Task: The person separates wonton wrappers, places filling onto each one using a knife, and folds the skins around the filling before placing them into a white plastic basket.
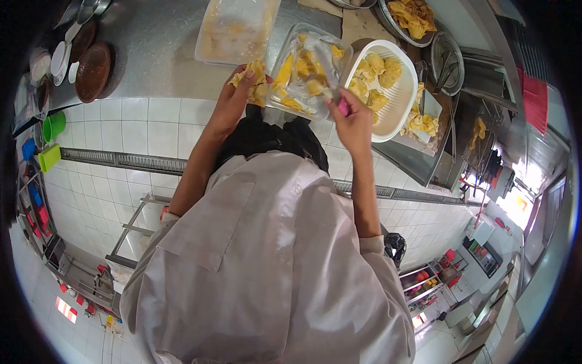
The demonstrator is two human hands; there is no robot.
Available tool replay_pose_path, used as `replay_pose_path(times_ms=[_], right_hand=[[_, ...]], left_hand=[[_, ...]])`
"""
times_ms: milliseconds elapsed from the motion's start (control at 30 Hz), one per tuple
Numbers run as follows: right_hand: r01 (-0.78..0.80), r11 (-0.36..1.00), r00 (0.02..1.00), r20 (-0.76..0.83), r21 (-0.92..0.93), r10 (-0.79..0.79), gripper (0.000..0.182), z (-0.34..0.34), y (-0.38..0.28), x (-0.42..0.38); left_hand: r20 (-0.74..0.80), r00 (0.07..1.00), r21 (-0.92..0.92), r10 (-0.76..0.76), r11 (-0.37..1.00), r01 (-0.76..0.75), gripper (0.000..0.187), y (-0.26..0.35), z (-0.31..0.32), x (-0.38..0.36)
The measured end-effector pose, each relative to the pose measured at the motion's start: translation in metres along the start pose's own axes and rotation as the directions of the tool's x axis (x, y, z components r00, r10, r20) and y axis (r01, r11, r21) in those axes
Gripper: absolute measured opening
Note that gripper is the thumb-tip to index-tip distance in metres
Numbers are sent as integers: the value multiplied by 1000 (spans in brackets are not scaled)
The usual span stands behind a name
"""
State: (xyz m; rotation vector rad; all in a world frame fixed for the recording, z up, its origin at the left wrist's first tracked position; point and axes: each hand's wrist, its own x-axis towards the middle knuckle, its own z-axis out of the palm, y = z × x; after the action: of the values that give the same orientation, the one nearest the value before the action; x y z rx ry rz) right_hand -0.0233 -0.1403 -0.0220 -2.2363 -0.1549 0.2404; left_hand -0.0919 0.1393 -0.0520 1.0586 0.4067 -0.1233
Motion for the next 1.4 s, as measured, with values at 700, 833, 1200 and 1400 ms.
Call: replay_pose_path(times_ms=[700,833,1200,1400], right_hand=[[-91,981,993,84,171,77,28,27,-48,28],[6,962,999,31,273,-15,30,24,-32,18],[-259,763,901,433,592,-30,47,-29,-84,-18],[-183,866,924,383,465,-10,33,-28,-98,-31]], left_hand=[[-5,998,-27,67,997,-67,43,-6,4,-14],[-23,998,4,63,998,-63,44,-5,4,-16],[139,976,68,167,982,-178,43,38,45,-13],[205,937,-158,283,954,-254,52,41,74,-6]])
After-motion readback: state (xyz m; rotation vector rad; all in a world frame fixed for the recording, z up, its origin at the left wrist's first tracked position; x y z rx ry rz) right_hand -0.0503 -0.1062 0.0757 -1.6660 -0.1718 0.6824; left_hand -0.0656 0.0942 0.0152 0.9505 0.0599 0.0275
